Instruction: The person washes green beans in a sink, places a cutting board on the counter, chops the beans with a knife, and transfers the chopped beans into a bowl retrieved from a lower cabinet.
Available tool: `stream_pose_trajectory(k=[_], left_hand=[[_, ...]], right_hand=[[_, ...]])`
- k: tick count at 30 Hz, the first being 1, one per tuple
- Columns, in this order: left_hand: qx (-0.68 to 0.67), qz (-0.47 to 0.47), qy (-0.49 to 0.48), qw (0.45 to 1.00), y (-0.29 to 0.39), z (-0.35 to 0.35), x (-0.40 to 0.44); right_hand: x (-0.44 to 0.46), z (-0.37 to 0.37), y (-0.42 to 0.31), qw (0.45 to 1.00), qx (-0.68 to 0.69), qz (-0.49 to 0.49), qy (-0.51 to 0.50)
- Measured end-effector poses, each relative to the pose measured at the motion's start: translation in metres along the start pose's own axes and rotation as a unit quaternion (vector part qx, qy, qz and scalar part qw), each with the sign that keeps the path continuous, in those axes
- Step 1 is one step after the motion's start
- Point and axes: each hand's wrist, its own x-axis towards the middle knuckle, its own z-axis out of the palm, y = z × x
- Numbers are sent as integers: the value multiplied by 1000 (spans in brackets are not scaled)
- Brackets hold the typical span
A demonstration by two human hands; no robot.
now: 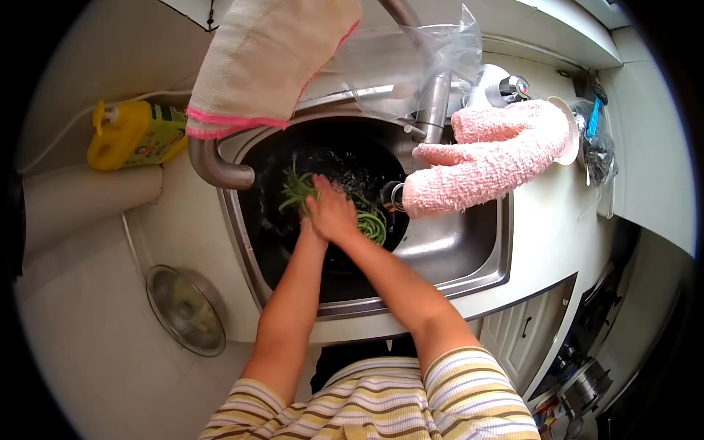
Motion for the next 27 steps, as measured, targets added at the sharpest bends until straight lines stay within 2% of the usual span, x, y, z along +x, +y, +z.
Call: stream_pose_trajectory(k=[1,2,4,5,6,8,9,10,11,12,13,14,15,16,17,18,19,20,21,22,23,24,25,26,27], left_hand=[[86,1,75,993,4,15,-7],[87,-2,75,993,4,18,-10],[117,-21,126,985,1,28,-5],[133,-31,157,978,0,27,-6],[152,-40,188,970,1,26,-8],[192,-56,248,948,7,26,-13],[149,-35,209,966,7,27,-19],[150,-34,211,965,11,26,-22],[235,-39,196,951,20,22,-25],[318,-42,176,931,28,21,-25],[373,6,205,905,34,27,-27],[364,50,234,900,39,25,-27],[402,43,280,871,44,26,-25],[439,33,326,836,46,28,-26],[438,31,327,837,41,31,-25],[358,24,319,877,34,37,-24],[274,18,307,911,31,41,-21],[274,19,306,912,29,16,-10],[452,39,132,881,22,-30,10],[533,40,40,844,17,-40,17],[599,56,-51,797,12,-49,24],[455,27,-5,890,7,-40,23],[298,-3,45,953,3,-28,18],[134,-31,96,986,1,-17,10],[164,-44,177,970,2,8,-3]], right_hand=[[11,-6,4,987,117,79,-74],[3,-2,3,987,118,82,-73],[-15,13,-5,998,42,-8,35],[-25,16,-10,997,-48,-38,57],[-21,17,-5,997,-45,-35,55],[5,17,16,995,30,65,68],[18,2,22,996,-25,74,33],[30,3,41,986,-86,-54,133],[33,-15,36,978,-159,-72,112],[38,-30,38,977,-166,-86,102],[42,-40,48,985,-106,-63,118],[46,-45,57,989,-49,-40,135],[46,-44,57,989,-53,-43,134],[41,-38,55,991,-18,29,131],[35,-28,52,986,20,102,127],[33,6,61,981,35,163,102],[24,26,57,973,136,181,37],[12,27,41,949,278,133,-63],[-9,2,-2,968,199,128,-80],[-24,29,8,997,59,-26,34],[-32,25,1,996,-12,-48,69],[-36,19,-6,989,-82,-69,102],[-22,11,-2,998,9,52,28],[-1,0,7,979,104,171,-49],[14,-17,9,973,113,182,-88]])
